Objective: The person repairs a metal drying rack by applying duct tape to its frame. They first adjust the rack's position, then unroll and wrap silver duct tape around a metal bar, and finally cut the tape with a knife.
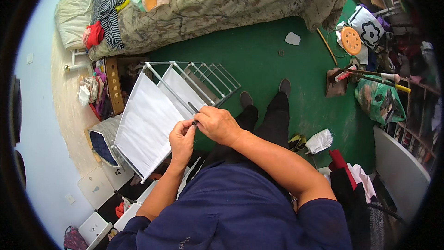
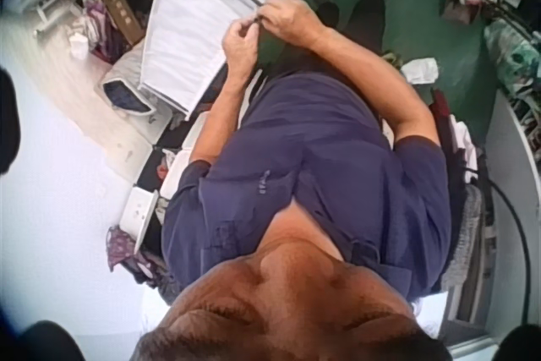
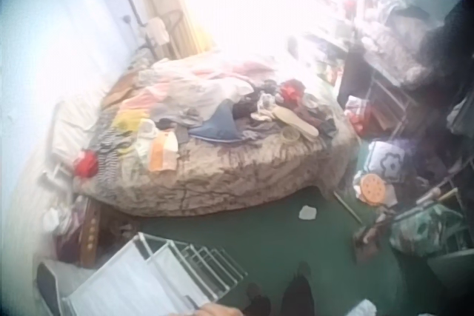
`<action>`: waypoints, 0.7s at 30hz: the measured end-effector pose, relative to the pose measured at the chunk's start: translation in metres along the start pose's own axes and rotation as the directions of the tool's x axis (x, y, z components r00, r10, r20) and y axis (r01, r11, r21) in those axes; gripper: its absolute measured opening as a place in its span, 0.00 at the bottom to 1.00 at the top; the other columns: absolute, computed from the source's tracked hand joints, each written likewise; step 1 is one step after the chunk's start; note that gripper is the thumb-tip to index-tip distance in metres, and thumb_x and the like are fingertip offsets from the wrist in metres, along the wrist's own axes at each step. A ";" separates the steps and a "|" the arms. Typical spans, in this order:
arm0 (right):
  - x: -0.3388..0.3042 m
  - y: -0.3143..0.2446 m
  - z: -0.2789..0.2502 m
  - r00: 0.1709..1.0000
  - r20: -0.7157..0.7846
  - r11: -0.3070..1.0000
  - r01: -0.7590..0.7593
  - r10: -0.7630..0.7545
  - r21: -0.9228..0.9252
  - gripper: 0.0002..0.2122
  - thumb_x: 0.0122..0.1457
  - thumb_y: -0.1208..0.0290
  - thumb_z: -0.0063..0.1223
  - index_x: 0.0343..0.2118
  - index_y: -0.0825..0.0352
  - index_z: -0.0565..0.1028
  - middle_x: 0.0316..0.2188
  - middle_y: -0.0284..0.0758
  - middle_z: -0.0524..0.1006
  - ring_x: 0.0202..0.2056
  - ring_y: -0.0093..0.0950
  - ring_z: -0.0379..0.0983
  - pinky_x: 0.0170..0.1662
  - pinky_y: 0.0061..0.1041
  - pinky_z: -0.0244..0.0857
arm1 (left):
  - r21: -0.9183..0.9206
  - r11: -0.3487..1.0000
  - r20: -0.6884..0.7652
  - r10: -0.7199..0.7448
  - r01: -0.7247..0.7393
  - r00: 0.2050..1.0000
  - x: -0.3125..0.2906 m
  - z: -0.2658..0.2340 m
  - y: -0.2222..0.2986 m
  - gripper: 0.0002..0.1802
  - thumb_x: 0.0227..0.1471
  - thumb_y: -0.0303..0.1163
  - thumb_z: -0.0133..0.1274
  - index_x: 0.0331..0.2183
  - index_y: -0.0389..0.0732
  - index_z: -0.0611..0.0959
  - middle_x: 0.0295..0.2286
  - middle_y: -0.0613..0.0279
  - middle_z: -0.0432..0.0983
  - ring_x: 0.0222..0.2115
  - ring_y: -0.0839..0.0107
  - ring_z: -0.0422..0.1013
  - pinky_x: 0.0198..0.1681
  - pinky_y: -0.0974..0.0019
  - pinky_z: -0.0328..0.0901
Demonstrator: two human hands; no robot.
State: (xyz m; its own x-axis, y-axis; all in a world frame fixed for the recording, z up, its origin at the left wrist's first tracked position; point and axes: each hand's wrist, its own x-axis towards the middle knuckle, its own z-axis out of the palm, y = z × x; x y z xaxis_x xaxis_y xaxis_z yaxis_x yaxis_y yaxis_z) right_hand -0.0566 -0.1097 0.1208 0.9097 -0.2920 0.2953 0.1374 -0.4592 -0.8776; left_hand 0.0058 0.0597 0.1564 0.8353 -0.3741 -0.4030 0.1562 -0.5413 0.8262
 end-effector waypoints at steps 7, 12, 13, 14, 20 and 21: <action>-0.002 -0.002 0.000 1.000 0.020 0.999 -0.015 0.015 -0.030 0.10 0.49 0.79 0.67 0.36 0.67 0.81 0.30 0.36 0.78 0.31 0.36 0.79 0.32 0.32 0.75 | -0.466 0.839 0.095 -0.268 0.281 0.959 -0.024 0.007 0.012 0.19 0.64 0.21 0.54 0.55 0.31 0.79 0.38 0.65 0.80 0.30 0.84 0.69 0.32 0.77 0.64; -0.003 -0.003 0.001 1.000 -0.025 0.999 0.013 -0.014 -0.053 0.09 0.51 0.79 0.66 0.36 0.67 0.80 0.31 0.36 0.77 0.30 0.36 0.79 0.31 0.33 0.74 | -0.743 0.474 0.340 -0.339 0.472 0.877 -0.037 0.007 0.016 0.28 0.68 0.25 0.49 0.67 0.39 0.67 0.36 0.64 0.78 0.28 0.79 0.68 0.30 0.74 0.62; -0.003 -0.004 0.001 1.000 -0.015 0.999 0.001 -0.001 -0.054 0.09 0.51 0.78 0.66 0.36 0.67 0.80 0.31 0.36 0.77 0.30 0.37 0.79 0.32 0.33 0.75 | -0.747 0.416 0.396 -0.349 0.519 0.849 -0.039 0.005 0.016 0.31 0.70 0.28 0.46 0.70 0.46 0.61 0.34 0.64 0.77 0.28 0.77 0.68 0.31 0.72 0.63; -0.004 -0.005 0.001 1.000 -0.004 0.998 -0.011 0.011 -0.055 0.09 0.51 0.78 0.66 0.36 0.67 0.80 0.30 0.37 0.77 0.30 0.37 0.79 0.32 0.33 0.75 | -0.765 0.362 0.422 -0.344 0.533 0.839 -0.041 0.005 0.016 0.31 0.71 0.29 0.45 0.71 0.48 0.59 0.34 0.64 0.77 0.28 0.76 0.67 0.31 0.71 0.63; -0.004 -0.004 0.007 1.000 0.002 0.999 -0.017 0.017 -0.040 0.09 0.52 0.78 0.67 0.37 0.68 0.81 0.31 0.38 0.78 0.31 0.39 0.79 0.32 0.34 0.75 | -0.795 0.075 0.566 -0.265 0.601 0.781 -0.050 0.009 0.014 0.33 0.71 0.35 0.48 0.69 0.69 0.58 0.33 0.69 0.76 0.27 0.76 0.67 0.35 0.66 0.63; 0.000 -0.006 0.006 1.000 0.008 0.999 -0.016 0.016 -0.038 0.09 0.52 0.77 0.67 0.37 0.68 0.81 0.31 0.38 0.78 0.31 0.39 0.79 0.33 0.35 0.75 | -0.794 0.042 0.581 -0.244 0.607 0.777 -0.048 0.009 0.011 0.34 0.71 0.35 0.48 0.70 0.73 0.57 0.33 0.69 0.76 0.28 0.75 0.67 0.35 0.65 0.63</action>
State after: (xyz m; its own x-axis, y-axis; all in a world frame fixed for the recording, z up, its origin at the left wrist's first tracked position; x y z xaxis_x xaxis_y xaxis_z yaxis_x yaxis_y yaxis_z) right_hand -0.0548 -0.1026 0.1237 0.9147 -0.2932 0.2781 0.1080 -0.4857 -0.8674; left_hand -0.0373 0.0651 0.1820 0.3042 -0.5961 -0.7431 0.9319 0.3481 0.1023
